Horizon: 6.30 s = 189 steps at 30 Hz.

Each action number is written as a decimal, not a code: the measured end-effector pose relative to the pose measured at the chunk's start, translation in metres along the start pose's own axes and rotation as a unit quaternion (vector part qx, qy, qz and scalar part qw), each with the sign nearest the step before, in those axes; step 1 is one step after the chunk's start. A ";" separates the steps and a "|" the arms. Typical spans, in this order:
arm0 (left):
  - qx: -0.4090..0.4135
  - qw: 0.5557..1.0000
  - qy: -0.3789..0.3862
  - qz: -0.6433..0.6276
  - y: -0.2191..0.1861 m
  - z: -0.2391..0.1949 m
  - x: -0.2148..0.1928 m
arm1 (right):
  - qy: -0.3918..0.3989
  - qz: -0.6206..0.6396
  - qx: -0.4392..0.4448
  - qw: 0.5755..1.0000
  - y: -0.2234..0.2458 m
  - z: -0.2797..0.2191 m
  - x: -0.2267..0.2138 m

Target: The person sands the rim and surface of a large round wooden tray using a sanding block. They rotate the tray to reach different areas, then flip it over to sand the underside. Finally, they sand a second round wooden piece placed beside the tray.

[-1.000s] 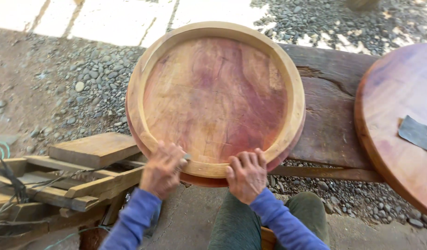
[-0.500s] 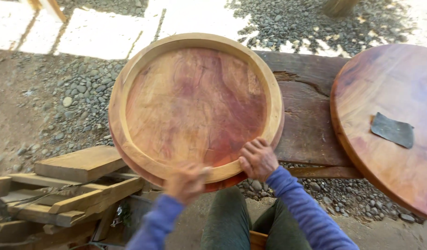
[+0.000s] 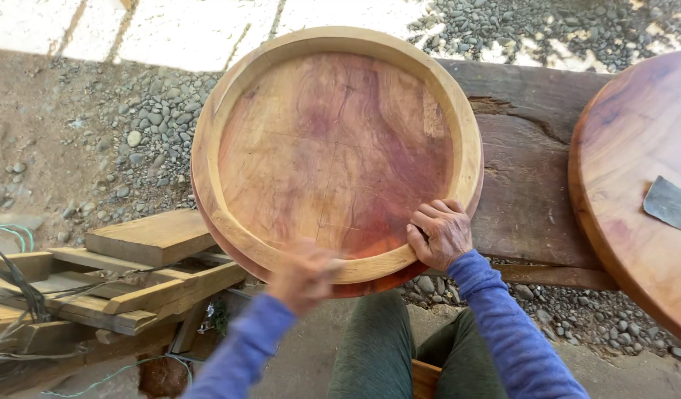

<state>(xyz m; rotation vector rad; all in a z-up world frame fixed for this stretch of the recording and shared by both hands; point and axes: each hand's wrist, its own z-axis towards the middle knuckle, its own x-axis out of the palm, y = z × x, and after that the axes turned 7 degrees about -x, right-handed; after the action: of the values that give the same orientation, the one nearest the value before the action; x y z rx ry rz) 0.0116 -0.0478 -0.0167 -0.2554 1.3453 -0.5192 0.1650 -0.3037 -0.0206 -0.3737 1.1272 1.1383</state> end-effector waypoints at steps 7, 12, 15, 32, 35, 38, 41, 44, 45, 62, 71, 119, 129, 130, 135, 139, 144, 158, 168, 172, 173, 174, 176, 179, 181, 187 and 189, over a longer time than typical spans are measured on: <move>-0.073 0.996 -0.037 -0.025 -0.057 0.032 0.052 | 0.001 -0.001 -0.021 1.000 0.001 -0.007 0.005; 0.067 0.995 -0.048 0.049 0.044 -0.014 -0.034 | 0.020 -0.009 0.019 1.000 0.014 0.012 -0.007; 0.044 0.992 -0.075 0.090 0.054 -0.017 -0.034 | 0.029 -0.018 0.063 0.997 0.025 0.018 -0.007; -0.172 0.946 -0.268 0.059 -0.107 0.073 0.082 | 0.094 0.015 -0.080 0.992 -0.148 0.053 -0.002; -0.192 0.957 -0.215 0.012 -0.104 0.066 0.076 | 0.091 0.001 0.007 0.996 -0.096 0.035 0.010; -0.138 0.960 -0.244 -0.007 -0.074 0.042 0.070 | 0.039 0.000 0.085 0.996 -0.036 0.016 0.009; 0.036 0.989 -0.139 -0.037 -0.004 0.002 0.023 | -0.013 -0.032 0.100 0.994 -0.027 0.012 0.006; 0.050 0.998 -0.031 0.007 0.061 -0.014 -0.041 | -0.009 -0.034 0.104 0.994 -0.031 0.014 0.010; 0.035 0.998 0.002 0.049 0.066 -0.014 -0.041 | -0.018 -0.029 0.104 0.994 -0.029 0.013 0.012; -0.031 0.999 0.038 -0.019 -0.008 0.008 0.006 | -0.052 -0.038 0.097 0.993 -0.038 0.013 0.010; -0.031 0.998 -0.024 -0.041 -0.076 0.070 0.095 | -0.078 -0.030 0.103 0.991 -0.047 0.001 0.018; -0.017 0.981 -0.164 0.103 -0.097 0.045 0.128 | 0.002 -0.048 0.186 0.981 -0.001 -0.135 0.024; -0.014 0.970 -0.184 0.157 -0.073 0.001 0.105 | 0.140 -0.008 0.233 0.962 -0.042 -0.148 0.001; -0.011 0.972 -0.167 0.163 -0.078 0.016 0.111 | 0.159 0.002 0.241 0.958 -0.040 -0.145 0.000; 0.025 0.984 -0.130 0.117 -0.087 0.088 0.154 | 0.165 -0.016 0.254 0.953 -0.039 -0.144 0.005; 0.044 0.982 -0.115 0.144 -0.072 0.022 0.088 | 0.146 0.002 0.242 0.959 -0.049 -0.158 0.015; -0.034 0.970 -0.167 0.172 -0.052 -0.024 0.070 | 0.154 0.004 0.238 0.959 -0.045 -0.154 0.010; -0.011 0.972 -0.183 0.148 -0.009 -0.038 0.056 | 0.119 -0.012 0.233 0.965 -0.059 -0.161 0.027; 0.027 0.983 -0.152 0.101 -0.075 0.032 0.095 | -0.139 0.048 0.293 0.945 0.009 -0.095 0.012; 0.006 0.991 -0.129 0.033 -0.036 -0.007 0.019 | -0.206 0.073 0.062 0.974 0.086 -0.040 0.003; 0.007 0.991 -0.127 0.036 -0.014 -0.016 0.002 | -0.208 0.075 0.063 0.973 0.101 -0.030 0.010; 0.007 0.992 -0.121 0.048 0.007 -0.022 -0.016 | -0.176 0.047 0.035 0.983 0.114 -0.018 0.016; 0.011 0.991 -0.118 0.064 0.033 -0.023 -0.033 | -0.151 0.017 0.005 0.988 0.136 0.003 0.032; 0.002 0.982 -0.147 0.118 0.041 -0.008 -0.023 | -0.103 0.004 0.063 0.993 0.149 0.022 0.053; -0.046 0.974 -0.201 0.099 0.041 -0.005 -0.008 | -0.094 0.015 0.105 0.990 0.146 0.022 0.061; -0.093 0.967 -0.189 0.144 0.023 -0.007 0.025 | -0.138 0.007 0.023 0.990 0.122 -0.005 0.040; -0.085 0.961 -0.220 0.146 -0.013 -0.001 0.054 | -0.114 0.008 0.007 0.993 0.090 -0.027 0.018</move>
<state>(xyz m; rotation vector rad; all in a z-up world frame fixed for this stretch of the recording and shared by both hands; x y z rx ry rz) 0.0148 -0.0854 -0.0570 -0.2864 0.9689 -0.0866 0.0738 -0.2760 -0.0222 -0.2166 0.9377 1.1561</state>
